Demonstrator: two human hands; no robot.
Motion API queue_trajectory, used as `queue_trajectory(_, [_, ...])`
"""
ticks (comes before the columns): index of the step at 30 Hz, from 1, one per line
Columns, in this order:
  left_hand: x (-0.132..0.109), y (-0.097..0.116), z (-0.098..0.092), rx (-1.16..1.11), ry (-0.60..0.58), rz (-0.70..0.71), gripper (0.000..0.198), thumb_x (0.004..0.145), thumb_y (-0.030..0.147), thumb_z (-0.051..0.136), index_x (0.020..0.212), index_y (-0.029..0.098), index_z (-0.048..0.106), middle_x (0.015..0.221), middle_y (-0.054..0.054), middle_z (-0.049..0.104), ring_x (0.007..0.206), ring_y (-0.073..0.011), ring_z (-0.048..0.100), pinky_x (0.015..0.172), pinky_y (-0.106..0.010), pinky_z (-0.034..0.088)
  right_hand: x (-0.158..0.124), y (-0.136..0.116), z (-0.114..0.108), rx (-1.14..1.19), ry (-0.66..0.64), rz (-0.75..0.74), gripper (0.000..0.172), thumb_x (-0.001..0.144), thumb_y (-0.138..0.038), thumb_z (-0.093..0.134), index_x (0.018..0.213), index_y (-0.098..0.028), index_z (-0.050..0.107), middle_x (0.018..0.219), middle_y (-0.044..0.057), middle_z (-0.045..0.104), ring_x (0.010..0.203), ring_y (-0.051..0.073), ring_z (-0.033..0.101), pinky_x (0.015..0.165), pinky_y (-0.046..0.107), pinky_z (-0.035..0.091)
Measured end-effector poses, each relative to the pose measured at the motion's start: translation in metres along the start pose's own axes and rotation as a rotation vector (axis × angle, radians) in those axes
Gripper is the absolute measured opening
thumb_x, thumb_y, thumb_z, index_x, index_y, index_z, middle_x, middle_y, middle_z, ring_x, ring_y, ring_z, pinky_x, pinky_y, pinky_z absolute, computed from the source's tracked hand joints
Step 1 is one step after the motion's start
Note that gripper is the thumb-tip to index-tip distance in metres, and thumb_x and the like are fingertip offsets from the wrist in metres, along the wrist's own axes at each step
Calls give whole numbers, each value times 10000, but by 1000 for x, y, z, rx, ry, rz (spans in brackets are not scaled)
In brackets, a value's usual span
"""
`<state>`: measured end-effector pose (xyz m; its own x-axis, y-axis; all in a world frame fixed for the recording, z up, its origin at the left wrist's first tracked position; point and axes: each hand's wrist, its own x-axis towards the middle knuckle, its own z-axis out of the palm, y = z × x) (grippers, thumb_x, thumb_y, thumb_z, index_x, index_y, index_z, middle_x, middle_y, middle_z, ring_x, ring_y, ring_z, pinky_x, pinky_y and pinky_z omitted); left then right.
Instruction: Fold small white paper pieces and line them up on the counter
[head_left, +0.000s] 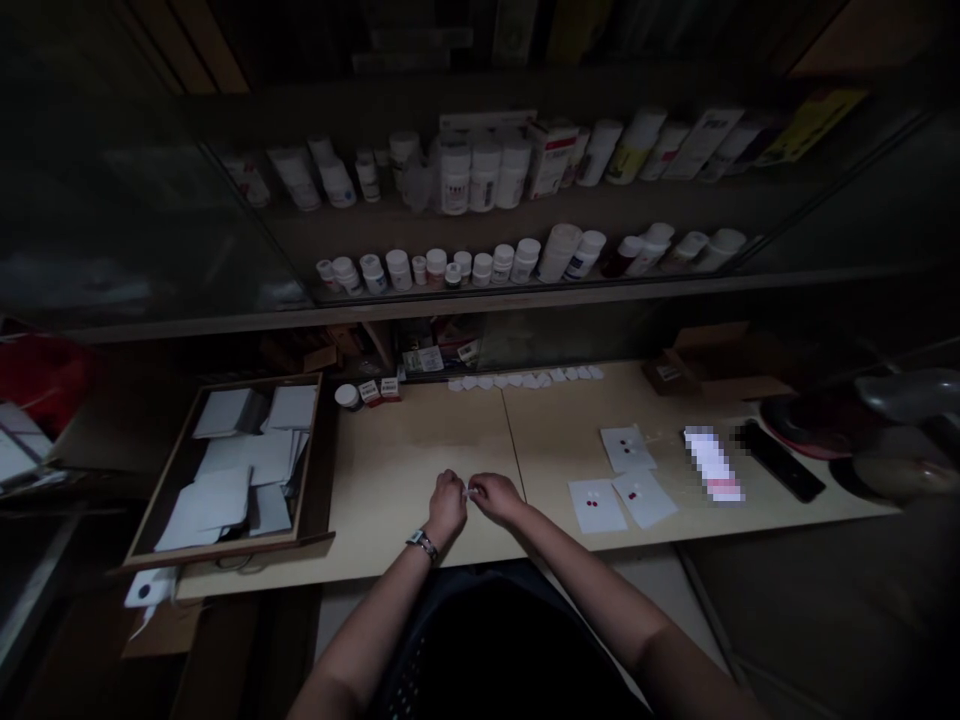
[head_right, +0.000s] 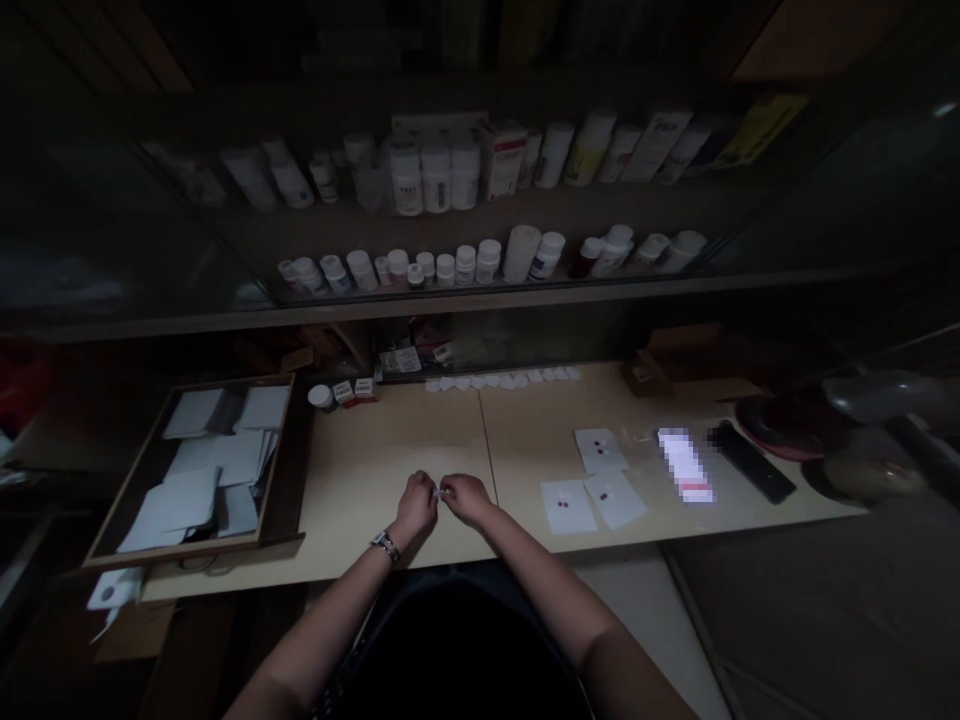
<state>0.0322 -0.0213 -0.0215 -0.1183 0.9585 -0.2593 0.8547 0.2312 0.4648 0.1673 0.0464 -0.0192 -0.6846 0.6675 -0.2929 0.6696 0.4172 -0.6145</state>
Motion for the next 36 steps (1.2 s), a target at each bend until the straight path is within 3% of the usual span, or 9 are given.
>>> queue_trajectory(5, [0,2,-5,2,-47,32,151,836,138,471,851,148,621,997,-99,544,975,-212,490,850,-304,404,6,-3,-6,-44,-91,38,109,787,-214,570,797,-196,677,765,30,666,679,149,535,584,236,264])
queue_trajectory(12, [8,2,-13,33,-140,-45,140,785,140,533,838,153,662,990,-111,575,988,-225,522,837,-295,411,3,-5,-3,-1,-45,1,128,784,-162,530,811,-185,653,792,30,655,707,146,530,599,229,273])
queue_trajectory(20, [11,-2,-10,18,-153,-76,130,774,134,541,809,125,666,956,-124,589,895,-206,569,771,-268,425,3,-4,-2,34,-24,16,133,794,-151,516,818,-194,639,841,26,643,752,149,534,632,226,301])
queue_trajectory(31, [14,-4,-9,24,-170,-65,134,797,147,536,826,118,663,995,-133,584,905,-201,573,812,-271,423,0,-8,16,14,108,190,149,810,-118,476,804,-170,616,796,48,637,698,157,533,601,242,303])
queue_trajectory(33, [13,-4,-8,34,-167,-72,139,803,149,534,842,111,661,1008,-141,581,914,-207,572,810,-275,423,-3,-6,18,14,150,150,161,834,-131,468,879,-173,617,805,45,639,702,158,540,611,240,323])
queue_trajectory(36, [14,-5,-6,36,-166,-75,142,808,156,533,857,108,658,1007,-140,585,932,-213,567,816,-278,418,-10,1,20,-23,175,-61,193,874,-155,457,955,-190,628,875,50,639,794,164,559,685,240,364])
